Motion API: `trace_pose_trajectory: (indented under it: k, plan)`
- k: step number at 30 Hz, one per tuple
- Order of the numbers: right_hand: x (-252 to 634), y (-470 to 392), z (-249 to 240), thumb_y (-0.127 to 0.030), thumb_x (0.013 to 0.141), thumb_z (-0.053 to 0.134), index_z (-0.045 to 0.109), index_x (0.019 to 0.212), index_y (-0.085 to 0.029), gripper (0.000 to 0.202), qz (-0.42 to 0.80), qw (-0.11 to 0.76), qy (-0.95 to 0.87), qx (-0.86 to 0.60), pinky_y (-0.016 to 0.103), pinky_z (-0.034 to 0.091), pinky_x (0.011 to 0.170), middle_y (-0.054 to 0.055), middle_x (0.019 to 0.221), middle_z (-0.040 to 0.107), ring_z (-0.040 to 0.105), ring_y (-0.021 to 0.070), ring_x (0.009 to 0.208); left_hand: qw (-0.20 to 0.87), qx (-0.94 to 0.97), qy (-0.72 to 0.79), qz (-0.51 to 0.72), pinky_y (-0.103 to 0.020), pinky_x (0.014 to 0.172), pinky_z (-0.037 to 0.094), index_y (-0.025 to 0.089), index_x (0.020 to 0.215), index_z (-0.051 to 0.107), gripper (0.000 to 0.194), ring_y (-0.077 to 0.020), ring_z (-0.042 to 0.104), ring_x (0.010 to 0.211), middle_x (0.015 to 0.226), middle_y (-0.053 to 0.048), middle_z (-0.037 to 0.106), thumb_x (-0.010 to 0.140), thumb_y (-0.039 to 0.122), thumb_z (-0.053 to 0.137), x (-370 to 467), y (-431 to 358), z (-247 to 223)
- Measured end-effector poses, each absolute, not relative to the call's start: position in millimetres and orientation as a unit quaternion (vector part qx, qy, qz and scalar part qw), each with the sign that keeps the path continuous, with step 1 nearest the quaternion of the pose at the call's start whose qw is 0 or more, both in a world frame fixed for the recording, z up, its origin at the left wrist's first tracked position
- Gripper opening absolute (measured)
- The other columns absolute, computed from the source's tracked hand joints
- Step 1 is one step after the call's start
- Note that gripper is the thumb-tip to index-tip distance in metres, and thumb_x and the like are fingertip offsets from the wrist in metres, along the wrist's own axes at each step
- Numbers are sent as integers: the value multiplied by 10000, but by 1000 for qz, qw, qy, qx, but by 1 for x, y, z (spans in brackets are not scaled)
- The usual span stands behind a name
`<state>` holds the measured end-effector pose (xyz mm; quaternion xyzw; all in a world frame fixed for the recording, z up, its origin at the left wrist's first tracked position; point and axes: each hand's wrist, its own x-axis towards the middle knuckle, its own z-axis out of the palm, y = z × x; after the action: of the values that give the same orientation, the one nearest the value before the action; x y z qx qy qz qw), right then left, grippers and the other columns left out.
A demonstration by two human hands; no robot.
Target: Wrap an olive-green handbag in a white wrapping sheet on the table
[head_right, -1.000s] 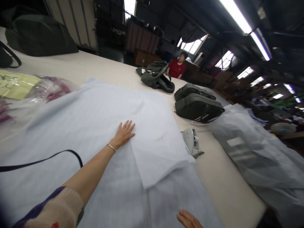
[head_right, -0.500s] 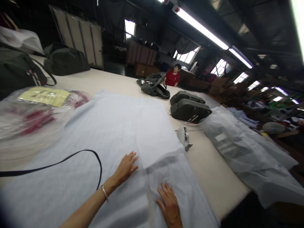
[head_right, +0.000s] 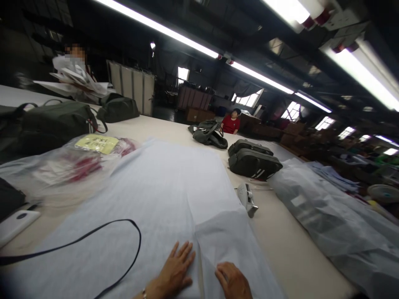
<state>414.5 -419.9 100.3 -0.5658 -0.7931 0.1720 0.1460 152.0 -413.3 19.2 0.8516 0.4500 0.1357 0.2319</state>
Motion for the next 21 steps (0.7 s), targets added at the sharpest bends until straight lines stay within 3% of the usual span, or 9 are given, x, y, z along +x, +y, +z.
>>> trace_pose_trajectory:
  k: [5, 10, 16, 21]
  plan:
    - [388, -422, 140, -466, 913, 476, 715, 831, -247, 335, 244, 102, -782, -565, 317, 511, 853, 41, 903, 741, 682, 220, 888, 226, 882, 392, 131, -644, 1145, 223, 280, 1507, 283, 776, -346, 267, 1441, 1566, -151, 286, 872, 643, 542, 153, -445, 4]
    - [373, -420, 170, -412, 873, 522, 719, 791, -234, 277, 323, 93, -765, -550, 316, 488, 818, 28, 877, 746, 675, 215, 857, 131, 917, 338, 165, -597, 1146, 264, 230, 1517, 236, 835, -326, 298, 1430, 1557, -147, 319, 868, 651, 549, 151, -471, 10]
    - [362, -425, 179, -341, 818, 553, 712, 706, -221, 228, 390, 73, -760, -515, 321, 483, 840, 44, 987, 750, 673, 217, 926, -53, 921, 303, 240, -427, 1166, 288, 246, 1337, 502, 348, -193, 518, 1257, 1321, -22, 620, 1000, 321, 462, 152, -509, 10]
    - [369, -435, 157, -317, 772, 583, 715, 717, -223, 171, 367, 27, -781, -505, 340, 463, 928, 54, 1066, 733, 659, 228, 1015, -91, 927, 293, 215, -444, 1118, 362, 257, 1378, 469, 409, -224, 402, 1362, 1450, -50, 505, 978, 332, 503, 144, -529, 21]
